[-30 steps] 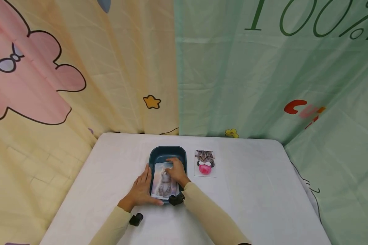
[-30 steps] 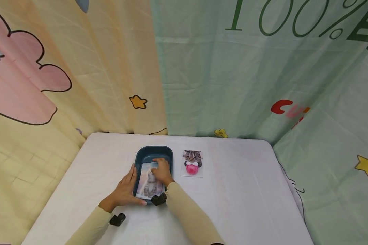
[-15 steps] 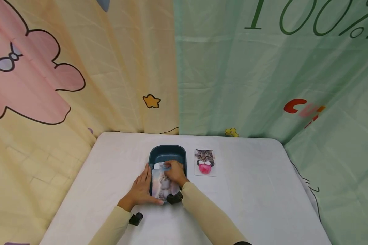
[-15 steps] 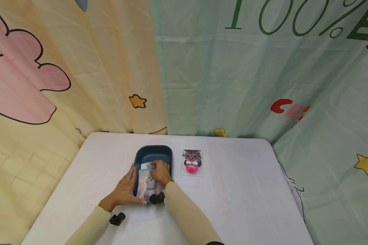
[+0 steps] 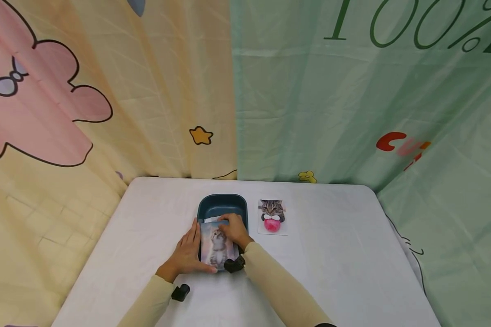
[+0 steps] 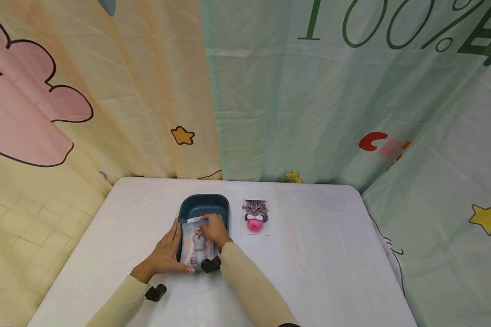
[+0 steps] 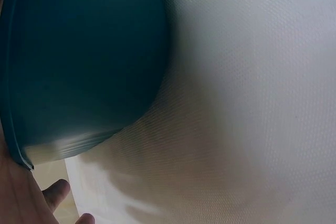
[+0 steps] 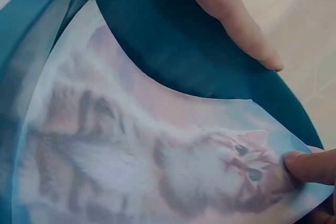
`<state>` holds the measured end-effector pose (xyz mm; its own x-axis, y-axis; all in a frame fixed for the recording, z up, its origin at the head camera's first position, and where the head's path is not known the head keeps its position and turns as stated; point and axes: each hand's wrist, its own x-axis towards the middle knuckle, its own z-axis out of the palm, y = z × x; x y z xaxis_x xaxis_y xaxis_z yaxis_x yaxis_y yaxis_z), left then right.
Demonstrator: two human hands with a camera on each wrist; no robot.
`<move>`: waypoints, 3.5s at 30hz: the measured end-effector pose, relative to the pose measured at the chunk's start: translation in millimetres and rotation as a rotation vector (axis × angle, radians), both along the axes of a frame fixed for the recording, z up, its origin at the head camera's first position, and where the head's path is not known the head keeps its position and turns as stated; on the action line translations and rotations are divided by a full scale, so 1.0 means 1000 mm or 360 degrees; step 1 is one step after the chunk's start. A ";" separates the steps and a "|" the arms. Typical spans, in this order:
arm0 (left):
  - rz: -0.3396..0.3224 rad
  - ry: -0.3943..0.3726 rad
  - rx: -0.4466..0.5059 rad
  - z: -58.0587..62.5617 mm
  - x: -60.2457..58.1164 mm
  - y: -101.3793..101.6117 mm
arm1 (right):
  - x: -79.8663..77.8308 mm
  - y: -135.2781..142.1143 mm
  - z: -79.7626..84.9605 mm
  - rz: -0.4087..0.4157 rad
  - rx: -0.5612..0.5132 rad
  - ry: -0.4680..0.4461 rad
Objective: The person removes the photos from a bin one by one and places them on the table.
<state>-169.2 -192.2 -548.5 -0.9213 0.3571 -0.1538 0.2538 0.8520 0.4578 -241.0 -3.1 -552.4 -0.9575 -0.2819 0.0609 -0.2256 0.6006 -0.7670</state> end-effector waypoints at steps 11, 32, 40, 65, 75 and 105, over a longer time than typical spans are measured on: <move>-0.0015 0.0044 -0.0025 0.000 0.000 0.000 | -0.001 0.010 0.021 0.0158 0.0034 0.0011; 0.0023 -0.0006 -0.0066 -0.002 -0.002 0.001 | -0.015 0.060 0.029 -0.0013 -0.0155 0.0189; 0.0038 0.0006 -0.0078 -0.003 -0.002 0.003 | -0.026 0.087 0.033 -0.0178 -0.0203 0.0304; 0.0059 0.0009 -0.0073 -0.002 -0.001 0.003 | -0.053 0.222 0.024 -0.0583 -0.0487 0.0006; 0.0051 0.0006 -0.0116 0.000 -0.003 0.004 | -0.053 0.270 0.003 -0.0592 -0.0410 -0.0197; 0.0057 0.0028 -0.0115 0.002 -0.002 0.003 | -0.051 0.225 0.019 -0.0460 -0.0357 -0.0258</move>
<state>-171.5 -188.7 -546.4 -0.9360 0.3126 -0.1619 0.2302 0.8914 0.3904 -292.2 222.1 -533.7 -0.9977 0.0036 -0.0678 0.0626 0.4353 -0.8981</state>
